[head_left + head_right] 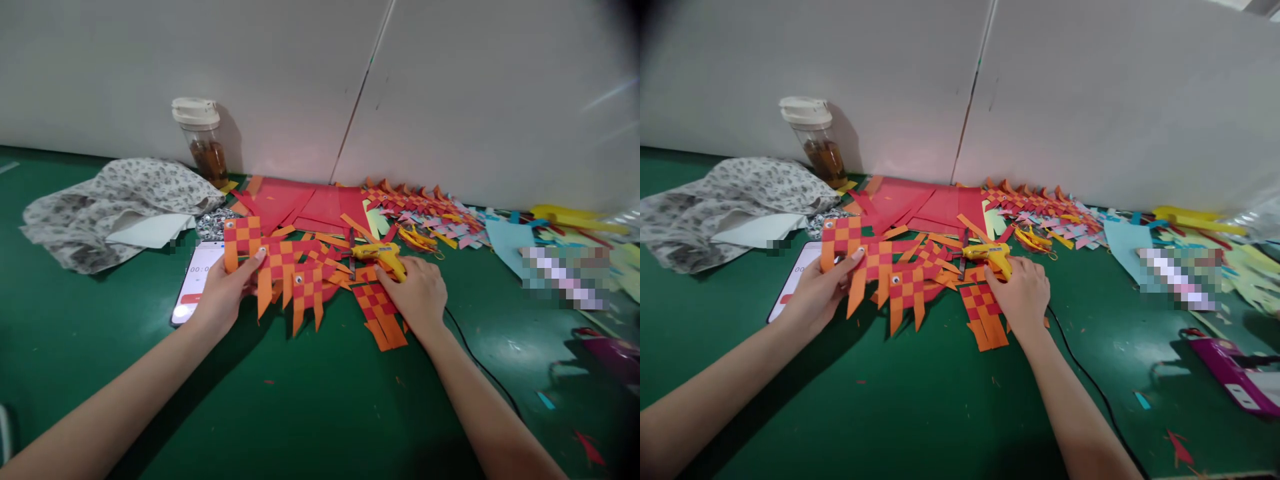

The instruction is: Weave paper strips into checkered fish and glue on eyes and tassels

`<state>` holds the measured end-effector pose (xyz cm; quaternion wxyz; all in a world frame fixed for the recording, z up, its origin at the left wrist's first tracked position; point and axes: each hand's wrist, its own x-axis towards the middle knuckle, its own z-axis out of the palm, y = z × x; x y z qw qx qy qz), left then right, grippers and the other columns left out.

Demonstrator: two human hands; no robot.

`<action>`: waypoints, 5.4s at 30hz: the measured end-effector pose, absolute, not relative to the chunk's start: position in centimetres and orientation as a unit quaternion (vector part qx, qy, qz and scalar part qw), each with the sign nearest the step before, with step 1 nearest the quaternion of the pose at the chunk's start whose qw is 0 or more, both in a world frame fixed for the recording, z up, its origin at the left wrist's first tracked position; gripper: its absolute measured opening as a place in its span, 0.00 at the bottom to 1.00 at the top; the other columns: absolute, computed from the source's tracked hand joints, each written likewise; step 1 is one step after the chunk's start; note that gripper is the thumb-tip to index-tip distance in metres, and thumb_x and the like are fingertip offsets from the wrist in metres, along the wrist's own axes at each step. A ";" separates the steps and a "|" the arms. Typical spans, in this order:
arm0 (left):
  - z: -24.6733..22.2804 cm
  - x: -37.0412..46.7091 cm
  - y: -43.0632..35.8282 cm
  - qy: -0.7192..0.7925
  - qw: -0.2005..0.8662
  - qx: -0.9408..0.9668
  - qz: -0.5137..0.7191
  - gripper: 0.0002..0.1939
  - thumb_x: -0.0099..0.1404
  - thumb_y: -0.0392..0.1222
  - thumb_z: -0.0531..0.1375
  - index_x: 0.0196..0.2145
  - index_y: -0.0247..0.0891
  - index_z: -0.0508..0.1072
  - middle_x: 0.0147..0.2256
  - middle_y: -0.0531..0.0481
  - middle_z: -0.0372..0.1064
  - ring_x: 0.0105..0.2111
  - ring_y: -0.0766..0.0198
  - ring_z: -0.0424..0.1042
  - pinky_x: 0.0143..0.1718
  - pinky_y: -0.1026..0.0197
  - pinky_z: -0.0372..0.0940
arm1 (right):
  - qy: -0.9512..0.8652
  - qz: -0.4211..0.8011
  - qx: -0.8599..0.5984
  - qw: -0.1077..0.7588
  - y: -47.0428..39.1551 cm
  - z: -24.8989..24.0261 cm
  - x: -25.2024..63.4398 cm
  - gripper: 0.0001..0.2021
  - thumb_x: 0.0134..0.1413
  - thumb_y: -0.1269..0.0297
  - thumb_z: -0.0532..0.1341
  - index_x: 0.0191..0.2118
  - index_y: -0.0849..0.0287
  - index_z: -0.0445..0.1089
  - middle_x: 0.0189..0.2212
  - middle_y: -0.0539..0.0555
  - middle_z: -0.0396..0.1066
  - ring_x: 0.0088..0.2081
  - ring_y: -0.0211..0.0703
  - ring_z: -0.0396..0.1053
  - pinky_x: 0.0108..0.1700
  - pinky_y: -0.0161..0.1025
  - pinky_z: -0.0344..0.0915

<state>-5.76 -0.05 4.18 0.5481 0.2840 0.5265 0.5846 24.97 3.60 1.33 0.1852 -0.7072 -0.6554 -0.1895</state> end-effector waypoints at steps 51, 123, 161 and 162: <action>2.6 -4.8 -0.5 0.594 0.527 0.419 0.440 0.19 0.52 0.51 0.67 0.35 0.38 0.68 0.26 0.54 0.69 0.23 0.64 0.71 0.19 0.64 0.67 | -0.782 -0.160 -0.530 0.287 -7.4 1.3 25.8 0.12 0.56 0.63 0.60 0.46 0.58 0.67 0.33 0.57 0.74 0.34 0.50 0.74 0.36 0.44 0.71; 0.9 -5.0 -7.0 0.492 0.029 0.861 0.126 0.29 0.70 0.53 0.47 0.62 0.33 0.56 0.62 0.41 0.55 0.62 0.51 0.55 0.57 0.47 0.61 | -0.862 -0.094 -0.449 0.217 -2.6 4.3 17.2 0.11 0.63 0.68 0.51 0.48 0.61 0.66 0.39 0.59 0.75 0.41 0.47 0.73 0.52 0.51 0.66; 1.2 -5.5 -6.9 0.474 0.034 0.871 0.127 0.26 0.70 0.47 0.48 0.61 0.32 0.59 0.61 0.41 0.57 0.61 0.50 0.56 0.57 0.48 0.61 | -0.877 -0.039 -0.445 0.178 -9.3 4.5 17.7 0.17 0.60 0.69 0.52 0.54 0.66 0.64 0.48 0.61 0.73 0.49 0.51 0.71 0.50 0.51 0.69; 1.2 -5.5 -6.9 0.473 0.034 0.871 0.127 0.25 0.70 0.47 0.48 0.61 0.32 0.59 0.61 0.41 0.57 0.61 0.50 0.56 0.57 0.48 0.61 | -0.872 -0.040 -0.454 0.180 -9.2 4.2 17.9 0.17 0.61 0.70 0.52 0.53 0.66 0.64 0.47 0.61 0.74 0.48 0.50 0.72 0.50 0.51 0.70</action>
